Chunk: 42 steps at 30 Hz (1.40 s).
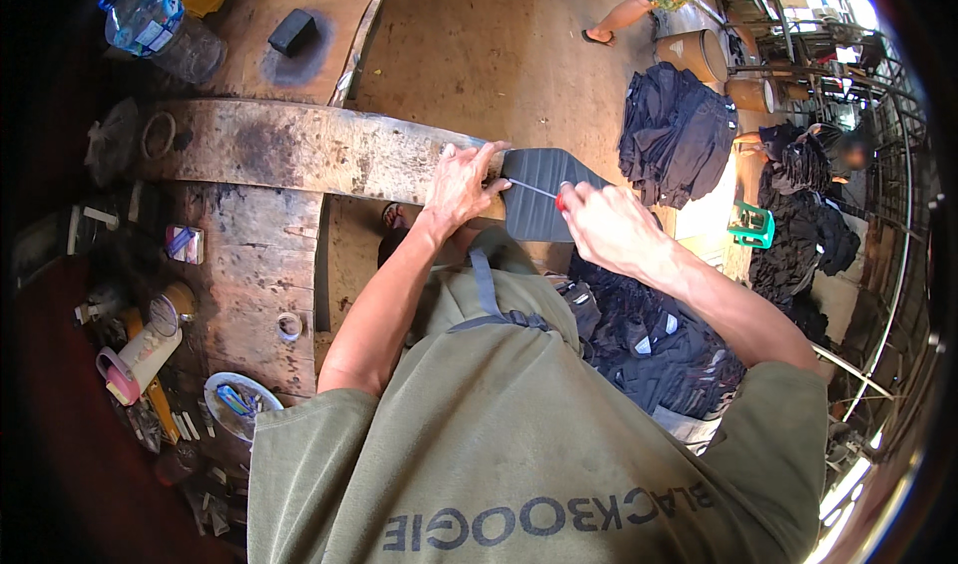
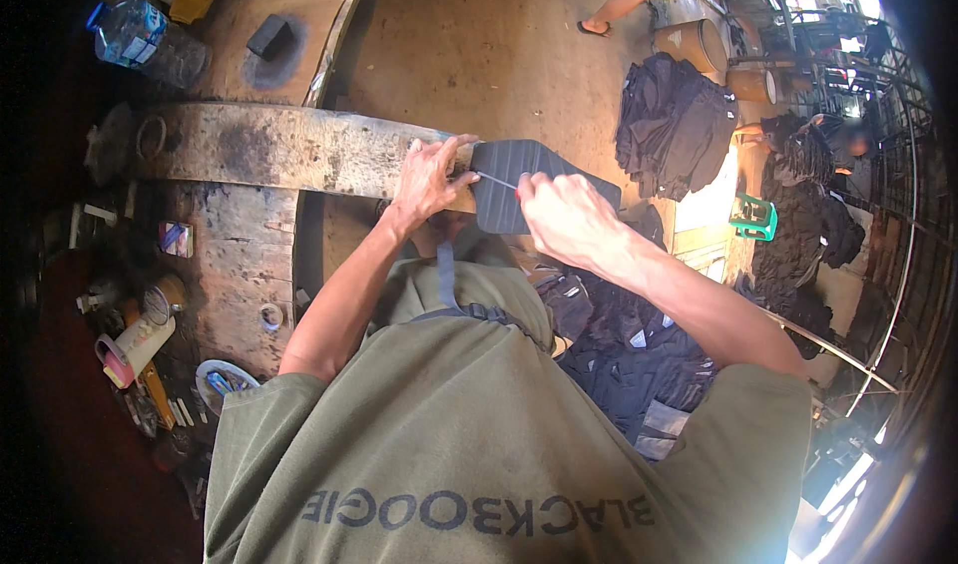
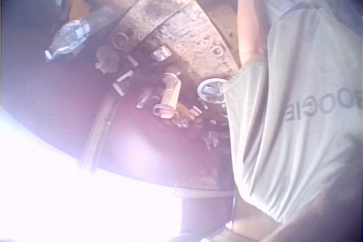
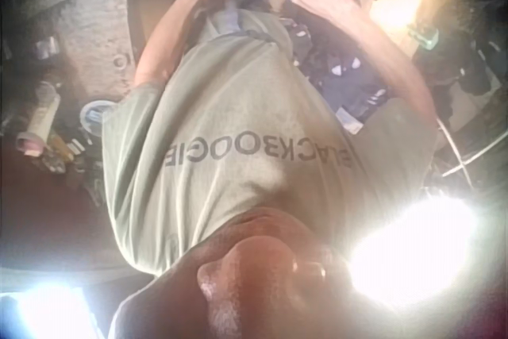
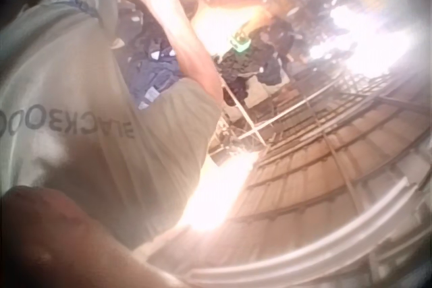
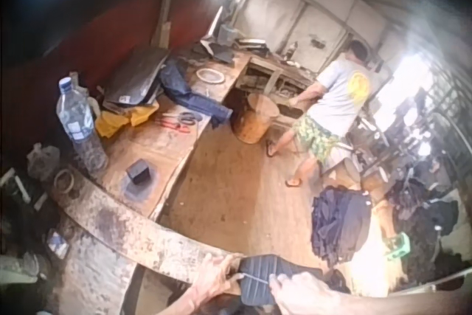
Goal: The person uses a red-handled screwdriver to puncture holes in a dark gray rubber-like material on a wooden workbench. After finishing the puncturing, the person picks up a pair of dark blue pants and rubs a small black rectangular object along the fabric surface.
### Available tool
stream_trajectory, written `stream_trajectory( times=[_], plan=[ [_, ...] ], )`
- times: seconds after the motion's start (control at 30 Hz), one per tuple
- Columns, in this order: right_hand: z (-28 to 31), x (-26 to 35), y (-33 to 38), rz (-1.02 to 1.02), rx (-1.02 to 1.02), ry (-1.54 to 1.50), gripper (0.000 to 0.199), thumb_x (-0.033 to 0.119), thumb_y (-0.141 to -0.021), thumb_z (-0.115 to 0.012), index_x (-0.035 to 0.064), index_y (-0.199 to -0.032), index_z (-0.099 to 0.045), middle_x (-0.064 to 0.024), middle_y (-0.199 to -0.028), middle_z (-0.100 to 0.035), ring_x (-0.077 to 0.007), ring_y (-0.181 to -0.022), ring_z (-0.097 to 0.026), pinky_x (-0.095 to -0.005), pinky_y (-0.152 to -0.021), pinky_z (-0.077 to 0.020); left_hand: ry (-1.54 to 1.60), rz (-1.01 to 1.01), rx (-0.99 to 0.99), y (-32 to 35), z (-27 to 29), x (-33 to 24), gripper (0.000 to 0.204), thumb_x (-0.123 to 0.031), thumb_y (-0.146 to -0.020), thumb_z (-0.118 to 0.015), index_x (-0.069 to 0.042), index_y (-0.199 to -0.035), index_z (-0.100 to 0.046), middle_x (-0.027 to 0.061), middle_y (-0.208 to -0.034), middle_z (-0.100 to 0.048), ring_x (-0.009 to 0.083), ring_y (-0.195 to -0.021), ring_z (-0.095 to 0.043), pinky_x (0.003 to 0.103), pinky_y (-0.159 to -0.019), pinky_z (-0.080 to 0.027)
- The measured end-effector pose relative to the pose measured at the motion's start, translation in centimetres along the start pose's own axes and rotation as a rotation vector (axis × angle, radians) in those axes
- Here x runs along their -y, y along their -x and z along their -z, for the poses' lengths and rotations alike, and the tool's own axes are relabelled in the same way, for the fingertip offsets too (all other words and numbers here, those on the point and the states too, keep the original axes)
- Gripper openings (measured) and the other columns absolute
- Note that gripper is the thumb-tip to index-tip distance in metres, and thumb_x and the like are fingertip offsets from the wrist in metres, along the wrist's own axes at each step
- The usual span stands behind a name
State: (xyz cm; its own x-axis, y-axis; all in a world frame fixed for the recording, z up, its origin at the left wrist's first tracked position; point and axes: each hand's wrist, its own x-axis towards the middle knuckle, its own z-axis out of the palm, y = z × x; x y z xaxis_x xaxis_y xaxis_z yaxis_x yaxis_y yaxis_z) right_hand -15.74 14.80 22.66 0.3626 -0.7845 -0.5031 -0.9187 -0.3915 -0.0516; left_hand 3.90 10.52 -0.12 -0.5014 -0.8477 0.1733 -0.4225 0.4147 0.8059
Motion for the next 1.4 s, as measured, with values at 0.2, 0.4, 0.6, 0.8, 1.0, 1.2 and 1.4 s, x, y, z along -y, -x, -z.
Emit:
stream_trajectory(
  times=[0.2, 0.4, 0.6, 0.8, 1.0, 1.2, 1.4],
  plan=[
    [2.4, -2.4, -2.5, -0.441, 0.144, -0.593, 0.049, 0.013, -0.095, -0.072, -0.0085, -0.136, -0.055, -0.0259, -0.107, -0.073, -0.036, -0.081, -0.075, -0.0501, -0.074, -0.0589, -0.03, 0.035, 0.098, -0.2, 0.6, -0.5, 0.063, -0.035, -0.092, -0.085, -0.02, -0.147, -0.059, 0.0117, -0.106, -0.077, 0.0299, -0.105, -0.073, 0.047, -0.094, -0.045],
    [1.0, -0.5, 0.0, 0.241, -0.061, 0.149, 0.03, 0.0, -0.087, -0.069, -0.0086, -0.115, -0.064, -0.0255, -0.105, -0.07, -0.0438, -0.088, -0.075, -0.0493, -0.079, -0.0647, -0.016, 0.032, 0.067, -0.1, 0.3, -0.2, 0.063, -0.037, -0.092, -0.085, -0.02, -0.147, -0.059, 0.011, -0.101, -0.077, 0.0295, -0.102, -0.073, 0.046, -0.093, -0.045],
    [2.4, -0.8, -2.6, -0.353, 0.163, -0.511, 0.028, 0.019, -0.101, -0.065, -0.0063, -0.115, -0.068, -0.018, -0.084, -0.077, -0.0363, -0.094, -0.077, -0.0461, -0.084, -0.0616, -0.05, 0.015, 0.02, -0.1, 0.0, -0.1, 0.067, -0.038, -0.089, -0.087, -0.022, -0.149, -0.062, 0.0067, -0.091, -0.073, 0.0263, -0.091, -0.072, 0.045, -0.091, -0.044],
    [2.5, -2.2, -1.2, -0.021, 0.002, -0.359, 0.043, 0.001, -0.081, -0.078, -0.0047, -0.12, -0.062, -0.0294, -0.115, -0.07, -0.0452, -0.109, -0.072, -0.0535, -0.094, -0.0591, -0.013, 0.049, 0.119, -0.4, 1.3, -1.0, 0.064, -0.035, -0.092, -0.085, -0.018, -0.148, -0.058, 0.0124, -0.106, -0.078, 0.0307, -0.104, -0.073, 0.046, -0.094, -0.045],
    [0.9, -0.1, -0.7, 0.108, 0.113, 0.128, 0.036, 0.013, -0.099, -0.067, -0.0065, -0.13, -0.064, -0.0228, -0.1, -0.071, -0.039, -0.082, -0.076, -0.0506, -0.078, -0.0597, -0.004, 0.047, 0.09, -0.2, 0.9, -0.8, 0.064, -0.034, -0.092, -0.085, -0.017, -0.148, -0.058, 0.0128, -0.109, -0.078, 0.0308, -0.105, -0.074, 0.047, -0.096, -0.046],
    [2.9, -2.1, -3.2, -0.424, 0.197, -0.589, 0.039, 0.023, -0.104, -0.07, -0.0057, -0.13, -0.063, -0.0246, -0.114, -0.074, -0.0299, -0.093, -0.078, -0.0465, -0.081, -0.0594, -0.019, 0.053, 0.114, -0.4, 1.1, -0.8, 0.064, -0.035, -0.092, -0.085, -0.017, -0.148, -0.058, 0.0125, -0.109, -0.078, 0.0305, -0.106, -0.074, 0.048, -0.096, -0.046],
    [1.6, -1.0, -1.0, 0.294, -0.013, 0.184, 0.036, 0.002, -0.084, -0.069, -0.0048, -0.119, -0.065, -0.0266, -0.111, -0.069, -0.0434, -0.092, -0.074, -0.0527, -0.08, -0.0623, -0.006, 0.002, 0.026, -0.1, 0.5, -0.3, 0.065, -0.037, -0.091, -0.086, -0.02, -0.148, -0.06, 0.0097, -0.099, -0.075, 0.0292, -0.098, -0.073, 0.046, -0.092, -0.045]
  ],
)
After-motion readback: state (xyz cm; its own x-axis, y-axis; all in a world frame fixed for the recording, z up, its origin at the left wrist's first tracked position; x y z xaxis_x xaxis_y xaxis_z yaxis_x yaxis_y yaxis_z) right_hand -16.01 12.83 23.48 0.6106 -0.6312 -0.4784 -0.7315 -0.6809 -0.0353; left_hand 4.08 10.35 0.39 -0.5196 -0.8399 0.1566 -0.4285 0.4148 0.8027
